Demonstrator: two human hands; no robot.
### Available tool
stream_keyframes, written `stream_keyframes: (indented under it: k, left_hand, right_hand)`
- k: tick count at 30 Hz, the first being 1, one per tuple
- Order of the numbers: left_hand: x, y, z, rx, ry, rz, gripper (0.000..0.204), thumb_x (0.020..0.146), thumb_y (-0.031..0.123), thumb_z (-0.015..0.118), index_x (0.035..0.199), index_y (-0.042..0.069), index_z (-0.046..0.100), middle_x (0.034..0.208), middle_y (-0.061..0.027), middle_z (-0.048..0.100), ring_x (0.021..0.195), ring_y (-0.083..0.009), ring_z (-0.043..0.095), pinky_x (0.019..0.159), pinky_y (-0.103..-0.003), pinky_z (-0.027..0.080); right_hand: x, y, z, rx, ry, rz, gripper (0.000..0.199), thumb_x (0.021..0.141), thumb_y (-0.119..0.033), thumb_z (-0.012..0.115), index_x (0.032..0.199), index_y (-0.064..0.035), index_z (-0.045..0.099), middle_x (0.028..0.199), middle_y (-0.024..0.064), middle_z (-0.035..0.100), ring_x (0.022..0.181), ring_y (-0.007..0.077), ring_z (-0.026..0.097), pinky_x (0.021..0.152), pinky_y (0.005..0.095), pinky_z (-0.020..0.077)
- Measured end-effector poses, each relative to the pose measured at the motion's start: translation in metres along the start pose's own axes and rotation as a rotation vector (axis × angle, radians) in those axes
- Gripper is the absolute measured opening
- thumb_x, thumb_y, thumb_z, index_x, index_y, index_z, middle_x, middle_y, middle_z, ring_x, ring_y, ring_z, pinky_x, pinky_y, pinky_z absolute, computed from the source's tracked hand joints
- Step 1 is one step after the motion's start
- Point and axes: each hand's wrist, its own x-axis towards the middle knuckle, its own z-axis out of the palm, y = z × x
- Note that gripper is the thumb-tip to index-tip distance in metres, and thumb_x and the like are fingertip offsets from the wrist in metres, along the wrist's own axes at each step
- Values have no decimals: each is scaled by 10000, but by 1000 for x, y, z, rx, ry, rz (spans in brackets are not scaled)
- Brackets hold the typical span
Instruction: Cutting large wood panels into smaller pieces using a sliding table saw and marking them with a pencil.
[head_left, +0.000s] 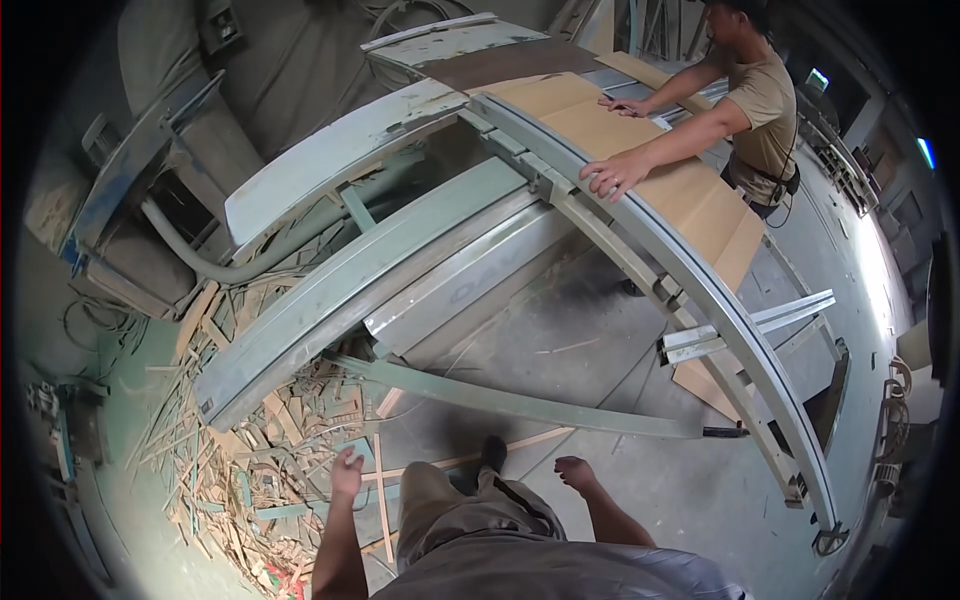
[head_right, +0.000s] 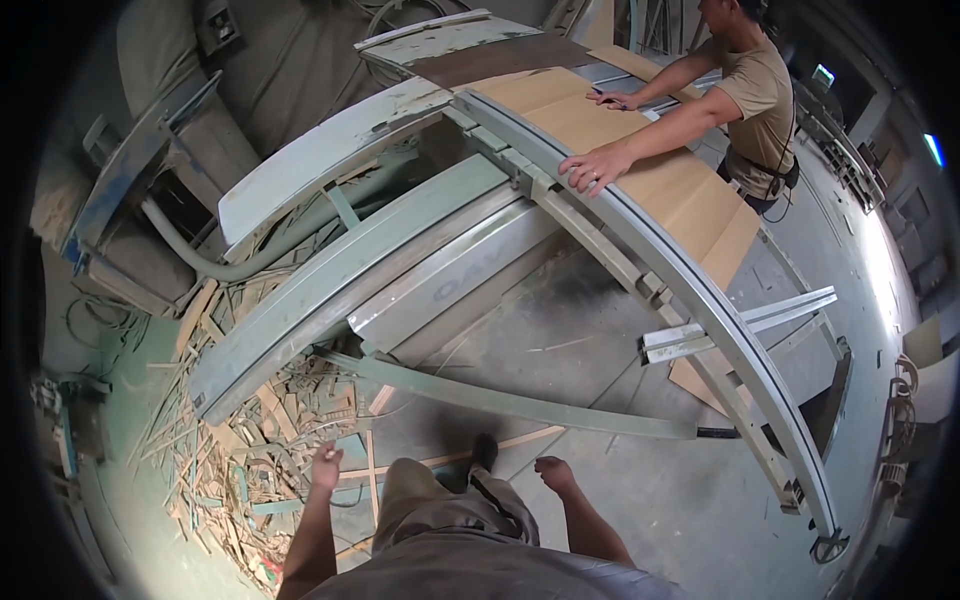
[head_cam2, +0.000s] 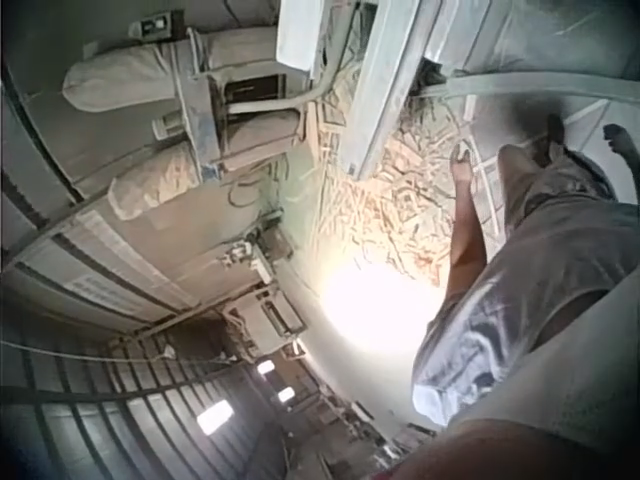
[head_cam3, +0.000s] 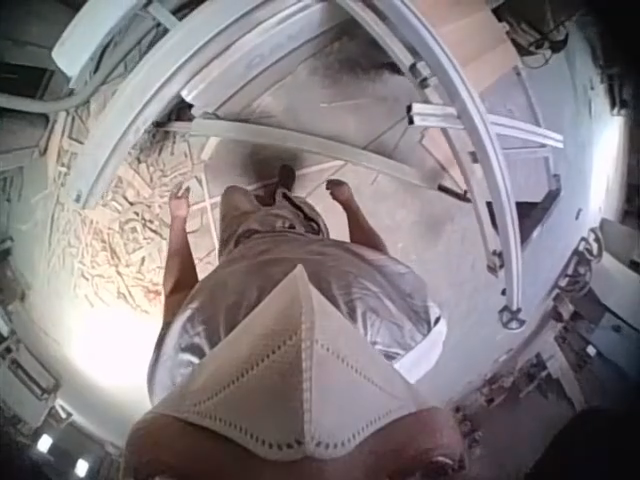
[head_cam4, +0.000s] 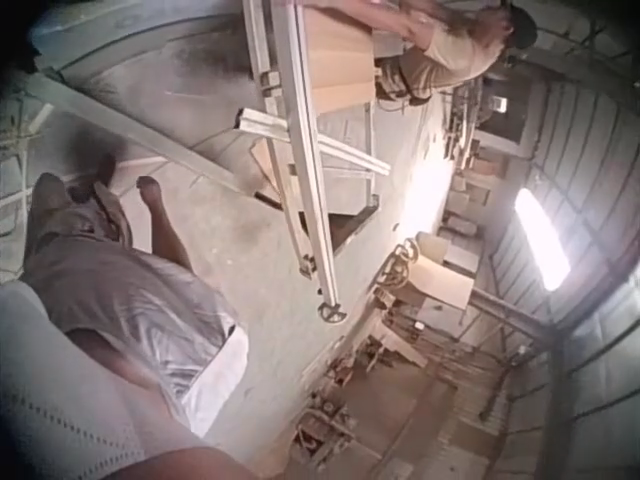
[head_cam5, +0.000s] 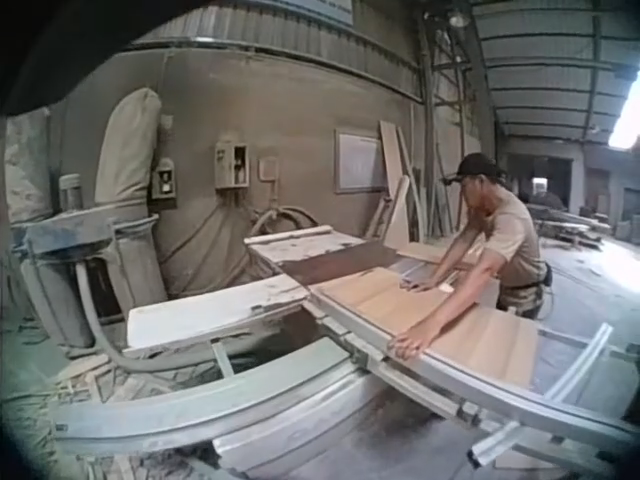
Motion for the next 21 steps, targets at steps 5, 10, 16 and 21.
stream_keyframes:
  k: [5,10,16,21]
  left_hand:
    - [71,100,-8,110,162,260,350,769,87,631,1109,39,560,1017,-148,569,916,-250,575,790,-332,461]
    - [139,217,-38,280,374,620,378,769,107,601,1135,40,540,1188,-186,514,1116,-350,478,967,-387,369]
    - [206,226,-58,606,319,502,609,767,268,622,1284,22,413,1361,-217,365,1269,-372,321,1066,-423,253]
    - [215,191,-57,628,109,352,743,776,356,605,1367,20,305,1438,-206,250,1318,-365,251,1088,-428,200]
  right_hand:
    - [-15,-49,-33,261,206,354,285,835,-159,555,1097,-59,605,870,41,645,705,134,565,620,275,475]
    - [-53,14,-14,749,315,442,210,846,-146,530,1039,-82,587,851,97,631,578,140,516,512,260,436]
    - [-112,33,47,892,286,759,167,815,-123,543,963,-91,613,734,55,589,475,114,446,426,274,360]
    - [-116,-15,93,761,385,739,177,829,-138,531,977,-79,608,753,57,600,484,122,462,436,269,372]
